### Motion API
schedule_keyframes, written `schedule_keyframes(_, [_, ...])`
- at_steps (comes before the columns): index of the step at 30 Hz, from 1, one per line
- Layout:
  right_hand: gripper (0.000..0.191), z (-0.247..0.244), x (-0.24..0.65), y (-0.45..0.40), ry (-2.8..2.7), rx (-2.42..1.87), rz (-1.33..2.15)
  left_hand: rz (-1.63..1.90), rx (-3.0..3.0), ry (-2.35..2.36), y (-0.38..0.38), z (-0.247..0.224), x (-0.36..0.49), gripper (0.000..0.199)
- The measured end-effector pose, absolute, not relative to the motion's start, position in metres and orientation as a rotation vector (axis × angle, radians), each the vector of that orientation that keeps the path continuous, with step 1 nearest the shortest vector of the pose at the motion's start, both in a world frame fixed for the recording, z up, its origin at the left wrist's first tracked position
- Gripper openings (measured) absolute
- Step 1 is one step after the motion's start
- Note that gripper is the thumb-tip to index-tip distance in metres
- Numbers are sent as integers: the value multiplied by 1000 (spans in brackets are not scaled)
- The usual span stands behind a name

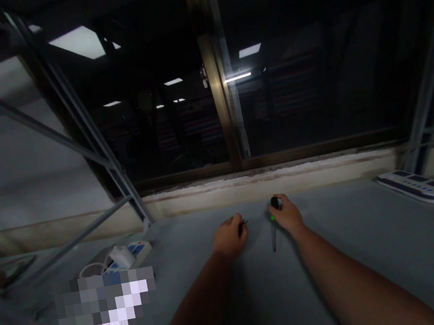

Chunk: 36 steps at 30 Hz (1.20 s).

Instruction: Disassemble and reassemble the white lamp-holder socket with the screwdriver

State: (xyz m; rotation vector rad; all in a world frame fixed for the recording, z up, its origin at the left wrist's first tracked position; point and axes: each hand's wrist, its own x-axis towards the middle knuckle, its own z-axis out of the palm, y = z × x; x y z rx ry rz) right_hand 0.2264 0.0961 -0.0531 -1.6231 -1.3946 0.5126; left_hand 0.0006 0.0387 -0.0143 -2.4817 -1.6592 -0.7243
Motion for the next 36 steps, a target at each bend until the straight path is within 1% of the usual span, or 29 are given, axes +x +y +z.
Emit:
schedule_keyframes(6, [54, -59, 234, 100, -1387, -1614, 478, -741, -2563, -1564, 48, -17, 4, 12])
schedule_keyframes(15, [58, -65, 244, 99, -1382, -1645, 478, -931, -2718, -1506, 44, -18, 1, 13])
schedule_keyframes(19, [58, -63, 241, 95, -1381, -1631, 482, -923, -2771, -1505, 38, -16, 0, 25])
schedule_keyframes(21, [58, -61, 239, 93, -1390, -1619, 478, -924, -2792, -1513, 36, -15, -2, 27])
schedule_keyframes(32, [55, -59, 237, 98, -1437, -1574, 468, -893, -2772, -1547, 34, -1, -6, 20])
schedule_keyframes(36, [54, -60, 238, 103, -1442, -1545, 493, -961, -2743, -1535, 39, 4, -9, 11])
